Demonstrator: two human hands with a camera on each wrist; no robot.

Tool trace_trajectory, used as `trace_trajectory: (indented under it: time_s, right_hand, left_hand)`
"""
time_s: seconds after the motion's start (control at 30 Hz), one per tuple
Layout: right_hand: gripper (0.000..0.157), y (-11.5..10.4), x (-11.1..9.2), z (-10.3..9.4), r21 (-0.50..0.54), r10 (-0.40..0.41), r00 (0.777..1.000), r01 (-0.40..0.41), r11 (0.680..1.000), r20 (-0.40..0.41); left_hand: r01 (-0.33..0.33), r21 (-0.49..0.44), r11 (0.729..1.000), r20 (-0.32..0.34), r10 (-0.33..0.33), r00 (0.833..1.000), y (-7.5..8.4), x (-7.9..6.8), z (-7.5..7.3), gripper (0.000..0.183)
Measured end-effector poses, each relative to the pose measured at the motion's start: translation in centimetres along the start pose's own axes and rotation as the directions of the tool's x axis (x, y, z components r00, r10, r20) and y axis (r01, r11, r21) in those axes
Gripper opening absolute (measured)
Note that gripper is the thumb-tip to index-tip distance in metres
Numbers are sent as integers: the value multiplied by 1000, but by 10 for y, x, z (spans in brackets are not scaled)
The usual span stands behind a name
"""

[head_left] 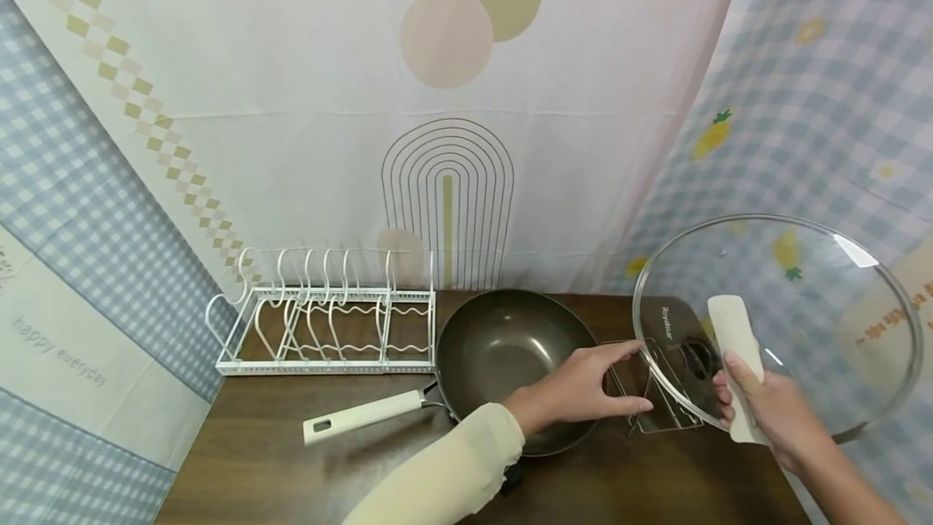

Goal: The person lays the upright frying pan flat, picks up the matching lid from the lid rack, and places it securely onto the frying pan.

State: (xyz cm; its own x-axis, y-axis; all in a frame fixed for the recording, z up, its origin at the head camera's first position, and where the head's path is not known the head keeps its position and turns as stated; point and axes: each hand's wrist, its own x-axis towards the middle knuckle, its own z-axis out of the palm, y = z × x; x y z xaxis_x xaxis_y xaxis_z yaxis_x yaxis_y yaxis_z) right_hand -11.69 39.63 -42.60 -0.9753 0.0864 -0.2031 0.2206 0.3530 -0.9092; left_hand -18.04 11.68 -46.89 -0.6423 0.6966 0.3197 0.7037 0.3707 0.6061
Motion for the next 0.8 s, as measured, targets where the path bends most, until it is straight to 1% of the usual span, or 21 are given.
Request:
trace_trajectory:
  time_s: [0.1, 0.23, 0.33, 0.53, 0.73, 0.8]
  right_hand:
    - [50, -3, -4, -5, 1, 1, 1000, -1, 1000, 2]
    - [50, -8, -7, -7, -29, -13, 1000, 13, 999, 1]
    - [50, -13, -10, -8, -43, -26, 1000, 26, 999, 6]
    - [49, -23, -13, -12, -19, -38, 999, 38, 999, 21]
    - [48, -31, -15, -14, -8, -19, 999, 20, 1000, 32]
    - [48, -33, -16, -14, -1, -6, 999, 6, 1000, 38]
  left_hand:
    - [10, -30, 1000, -6, -10, 1000, 0, -3, -2, 80]
    - [13, -56, 998, -20, -15, 1000, -1, -8, -7, 80]
    - [7, -63, 998, -27, -8, 1000, -1, -12, -11, 80]
    - [-19, -68, 998, -44, 16, 999, 1, -17, -19, 81]
    - [-12, -107, 994, -28, 9, 1000, 4, -24, -26, 82]
    - [-22, -129, 991, -33, 18, 999, 3, -26, -27, 81]
